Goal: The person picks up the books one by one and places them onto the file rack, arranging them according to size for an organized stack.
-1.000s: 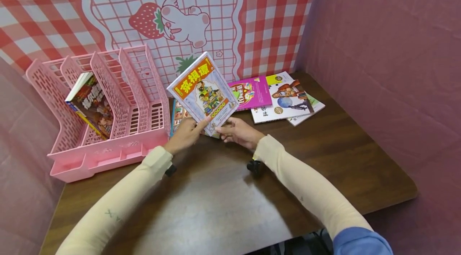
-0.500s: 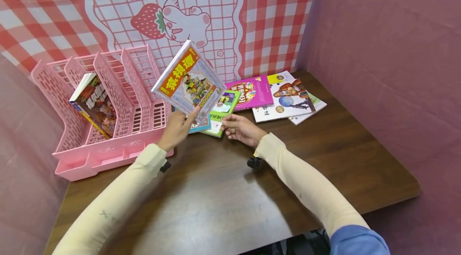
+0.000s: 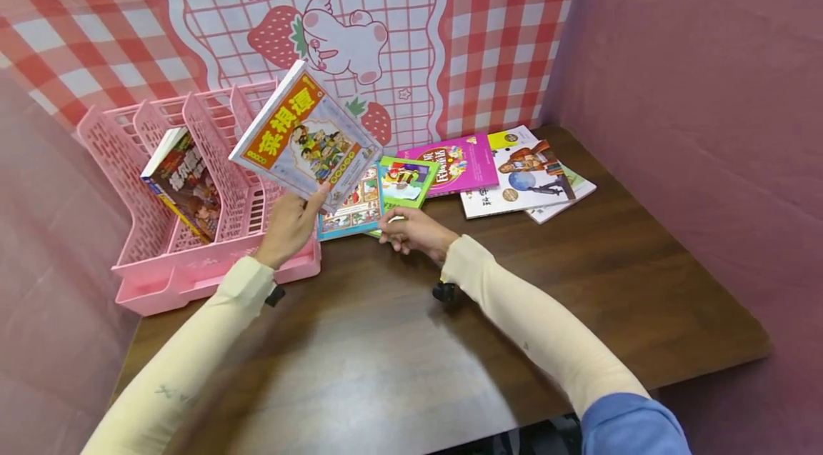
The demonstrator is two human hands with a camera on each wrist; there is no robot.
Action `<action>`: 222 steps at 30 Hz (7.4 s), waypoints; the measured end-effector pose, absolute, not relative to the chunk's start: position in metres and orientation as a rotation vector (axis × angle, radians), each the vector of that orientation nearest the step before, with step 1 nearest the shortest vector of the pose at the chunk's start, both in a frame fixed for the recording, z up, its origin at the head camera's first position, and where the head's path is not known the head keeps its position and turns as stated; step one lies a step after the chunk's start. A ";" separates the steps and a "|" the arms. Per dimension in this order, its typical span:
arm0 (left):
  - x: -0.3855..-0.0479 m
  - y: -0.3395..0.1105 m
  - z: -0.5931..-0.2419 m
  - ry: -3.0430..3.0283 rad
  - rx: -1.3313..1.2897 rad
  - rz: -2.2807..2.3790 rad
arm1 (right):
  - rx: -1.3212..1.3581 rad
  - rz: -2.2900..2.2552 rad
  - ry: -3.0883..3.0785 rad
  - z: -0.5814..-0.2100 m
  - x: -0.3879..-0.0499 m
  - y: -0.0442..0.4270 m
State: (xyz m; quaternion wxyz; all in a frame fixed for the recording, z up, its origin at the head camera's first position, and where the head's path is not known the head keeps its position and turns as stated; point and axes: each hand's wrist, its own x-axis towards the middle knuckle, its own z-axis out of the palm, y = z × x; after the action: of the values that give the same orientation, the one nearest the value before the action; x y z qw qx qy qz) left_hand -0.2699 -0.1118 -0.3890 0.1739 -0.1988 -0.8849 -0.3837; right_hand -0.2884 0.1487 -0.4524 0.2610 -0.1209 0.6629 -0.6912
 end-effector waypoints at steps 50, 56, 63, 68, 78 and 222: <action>-0.261 -0.185 -0.394 -2.350 -0.419 -1.129 | -0.754 -0.990 2.749 -0.419 -0.300 0.001; -0.258 -0.202 -0.397 -2.320 -0.339 -0.956 | -0.721 -1.027 2.707 -0.418 -0.299 0.002; -0.251 -0.231 -0.402 -2.294 -0.263 -0.943 | -0.736 -1.062 2.689 -0.419 -0.299 0.000; -0.245 -0.251 -0.405 -2.257 -0.236 -0.919 | -0.703 -1.125 2.657 -0.421 -0.298 0.001; -0.231 -0.288 -0.409 -2.156 -0.138 -0.882 | -0.689 -1.172 2.625 -0.422 -0.298 0.000; -0.263 -0.167 -0.397 -2.458 -0.540 -1.129 | -0.296 -0.448 2.984 -0.423 -0.317 0.109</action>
State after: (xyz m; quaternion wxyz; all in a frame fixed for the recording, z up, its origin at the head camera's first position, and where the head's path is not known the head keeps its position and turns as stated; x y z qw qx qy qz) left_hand -0.2626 -0.1672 -0.3966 0.1902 -0.1923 -0.8749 -0.4018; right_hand -0.3166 0.1093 -0.4228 0.0549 -0.0975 0.9827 -0.1475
